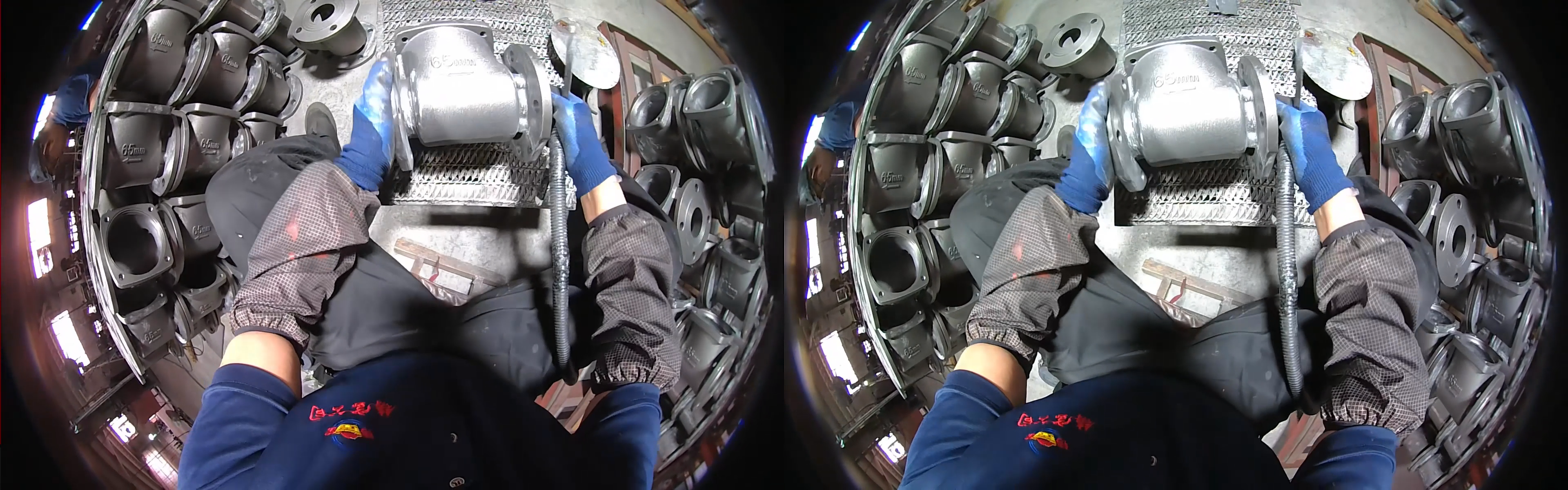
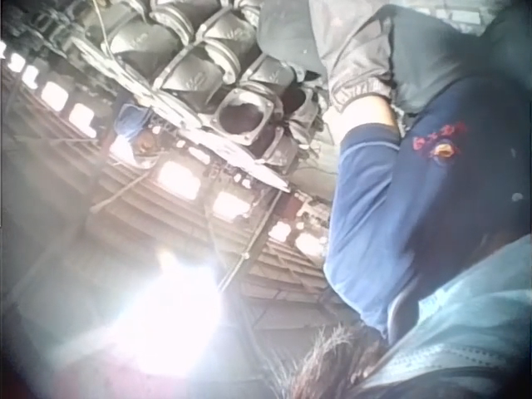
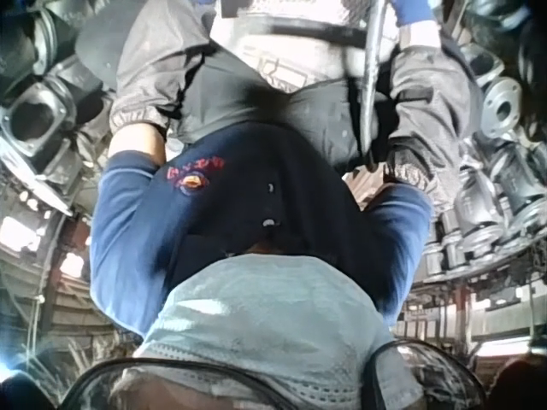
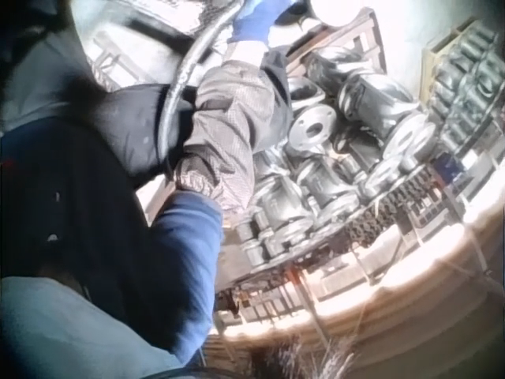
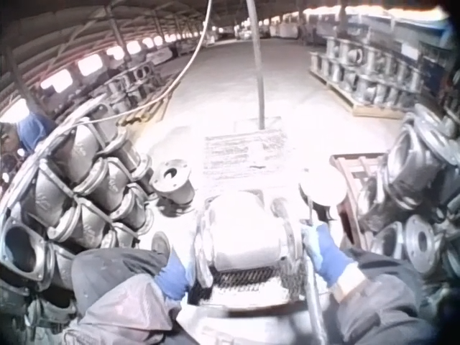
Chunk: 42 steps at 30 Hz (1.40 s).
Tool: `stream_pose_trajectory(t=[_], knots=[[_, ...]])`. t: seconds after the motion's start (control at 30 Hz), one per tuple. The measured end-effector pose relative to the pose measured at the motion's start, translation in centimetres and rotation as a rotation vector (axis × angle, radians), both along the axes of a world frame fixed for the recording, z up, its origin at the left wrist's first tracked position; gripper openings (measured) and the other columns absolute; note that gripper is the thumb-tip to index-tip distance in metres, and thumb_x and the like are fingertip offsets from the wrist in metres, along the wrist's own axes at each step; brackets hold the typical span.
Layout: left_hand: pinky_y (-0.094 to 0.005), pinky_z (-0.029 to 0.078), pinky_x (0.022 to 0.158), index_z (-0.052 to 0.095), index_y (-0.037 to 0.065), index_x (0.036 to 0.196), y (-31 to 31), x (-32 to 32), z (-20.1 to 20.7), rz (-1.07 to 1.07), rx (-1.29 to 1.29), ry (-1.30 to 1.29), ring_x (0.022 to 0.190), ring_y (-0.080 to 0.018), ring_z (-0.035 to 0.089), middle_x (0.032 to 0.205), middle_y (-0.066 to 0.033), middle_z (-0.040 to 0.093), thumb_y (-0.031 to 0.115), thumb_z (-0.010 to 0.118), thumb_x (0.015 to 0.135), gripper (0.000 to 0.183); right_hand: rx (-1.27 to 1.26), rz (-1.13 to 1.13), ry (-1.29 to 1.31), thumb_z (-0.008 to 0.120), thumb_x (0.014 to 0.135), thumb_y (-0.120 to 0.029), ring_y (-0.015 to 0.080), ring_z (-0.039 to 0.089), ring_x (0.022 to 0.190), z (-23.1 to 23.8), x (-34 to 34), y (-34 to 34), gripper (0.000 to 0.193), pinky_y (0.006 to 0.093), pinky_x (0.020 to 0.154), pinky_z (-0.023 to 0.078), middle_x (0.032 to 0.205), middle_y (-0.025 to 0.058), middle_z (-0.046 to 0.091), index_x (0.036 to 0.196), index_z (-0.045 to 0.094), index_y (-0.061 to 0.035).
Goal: The person cleans and deburrs metal valve components using a pneumatic handheld grinder.
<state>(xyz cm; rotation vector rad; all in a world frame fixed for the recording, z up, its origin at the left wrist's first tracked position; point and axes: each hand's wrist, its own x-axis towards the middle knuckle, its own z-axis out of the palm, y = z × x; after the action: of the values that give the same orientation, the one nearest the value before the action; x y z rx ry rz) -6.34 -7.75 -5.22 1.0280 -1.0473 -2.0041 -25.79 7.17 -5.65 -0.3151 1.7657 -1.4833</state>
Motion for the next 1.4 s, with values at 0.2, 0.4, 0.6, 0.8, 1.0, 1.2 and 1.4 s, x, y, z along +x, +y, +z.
stream_pose_trajectory(t=[0.2, 0.4, 0.6, 0.8, 1.0, 1.2, 1.4], knots=[[-0.0378, 0.054, 0.081, 0.050, 0.006, 0.120, -0.3, 2.7, 3.7, -0.134, 0.146, 0.111, 0.095, -0.0240, 0.062, 0.109, -0.0122, 0.060, 0.040, 0.044, 0.093, 0.043, -0.149, 0.301, 0.175, 0.049, 0.091, -0.035, 0.0124, 0.059, 0.082, 1.2, 0.7, 0.8, 0.044, 0.0255, 0.075, 0.048, 0.095, 0.0084, 0.064, 0.106, 0.060, 0.0056], [-0.0377, 0.051, 0.085, 0.049, 0.004, 0.121, -2.9, 4.0, 0.0, -0.186, 0.239, 0.185, 0.097, -0.0256, 0.061, 0.112, -0.0147, 0.058, 0.040, 0.046, 0.092, 0.046, -0.181, 0.323, 0.122, 0.050, 0.089, -0.032, 0.0154, 0.060, 0.081, 0.7, 1.0, -0.8, 0.042, 0.0277, 0.072, 0.051, 0.095, 0.0101, 0.062, 0.108, 0.056, 0.0048], [-0.0387, 0.050, 0.084, 0.051, 0.007, 0.117, -2.4, 3.5, -0.3, -0.159, 0.384, 0.194, 0.092, -0.0251, 0.060, 0.105, -0.0132, 0.059, 0.040, 0.051, 0.089, 0.044, -0.079, 0.166, -0.209, 0.049, 0.089, -0.030, 0.0173, 0.061, 0.085, 1.3, 1.1, -1.2, 0.042, 0.0274, 0.076, 0.051, 0.101, 0.0119, 0.062, 0.111, 0.056, 0.0050], [-0.0347, 0.048, 0.087, 0.053, 0.008, 0.110, -1.3, 4.5, 0.9, -0.214, 0.305, 0.328, 0.095, -0.0203, 0.059, 0.103, -0.0069, 0.059, 0.029, 0.046, 0.095, 0.027, -0.031, 0.126, -0.192, 0.046, 0.091, -0.026, 0.0169, 0.058, 0.093, 0.6, 1.5, 0.2, 0.042, 0.0259, 0.083, 0.047, 0.106, 0.0143, 0.060, 0.113, 0.055, 0.0073], [-0.0340, 0.045, 0.090, 0.052, 0.010, 0.118, -0.3, 6.3, 0.4, -0.147, 0.213, 0.293, 0.104, -0.0188, 0.055, 0.112, -0.0064, 0.057, 0.034, 0.046, 0.094, 0.034, 0.045, -0.022, -0.211, 0.053, 0.086, -0.013, 0.0086, 0.054, 0.057, 2.8, 1.9, 1.8, 0.022, 0.0177, 0.048, 0.044, 0.078, 0.0075, 0.062, 0.096, 0.062, 0.0056], [-0.0386, 0.046, 0.092, 0.044, 0.005, 0.126, 0.7, 6.1, 1.2, -0.153, 0.145, 0.227, 0.107, -0.0258, 0.054, 0.117, -0.0144, 0.054, 0.044, 0.046, 0.093, 0.051, -0.029, -0.080, 0.352, 0.046, 0.091, -0.014, 0.0068, 0.048, 0.054, 7.7, 5.3, 3.4, 0.032, 0.0181, 0.049, 0.038, 0.082, 0.0100, 0.066, 0.115, 0.053, 0.0051], [-0.0342, 0.044, 0.092, 0.050, 0.010, 0.119, 0.0, 6.8, -0.3, -0.229, 0.277, 0.353, 0.105, -0.0209, 0.054, 0.113, -0.0086, 0.056, 0.035, 0.044, 0.096, 0.035, -0.064, 0.303, -0.289, 0.047, 0.092, -0.015, 0.0058, 0.051, 0.050, 10.3, 16.2, 4.3, 0.042, 0.0180, 0.046, 0.041, 0.084, 0.0118, 0.066, 0.128, 0.043, 0.0042]])
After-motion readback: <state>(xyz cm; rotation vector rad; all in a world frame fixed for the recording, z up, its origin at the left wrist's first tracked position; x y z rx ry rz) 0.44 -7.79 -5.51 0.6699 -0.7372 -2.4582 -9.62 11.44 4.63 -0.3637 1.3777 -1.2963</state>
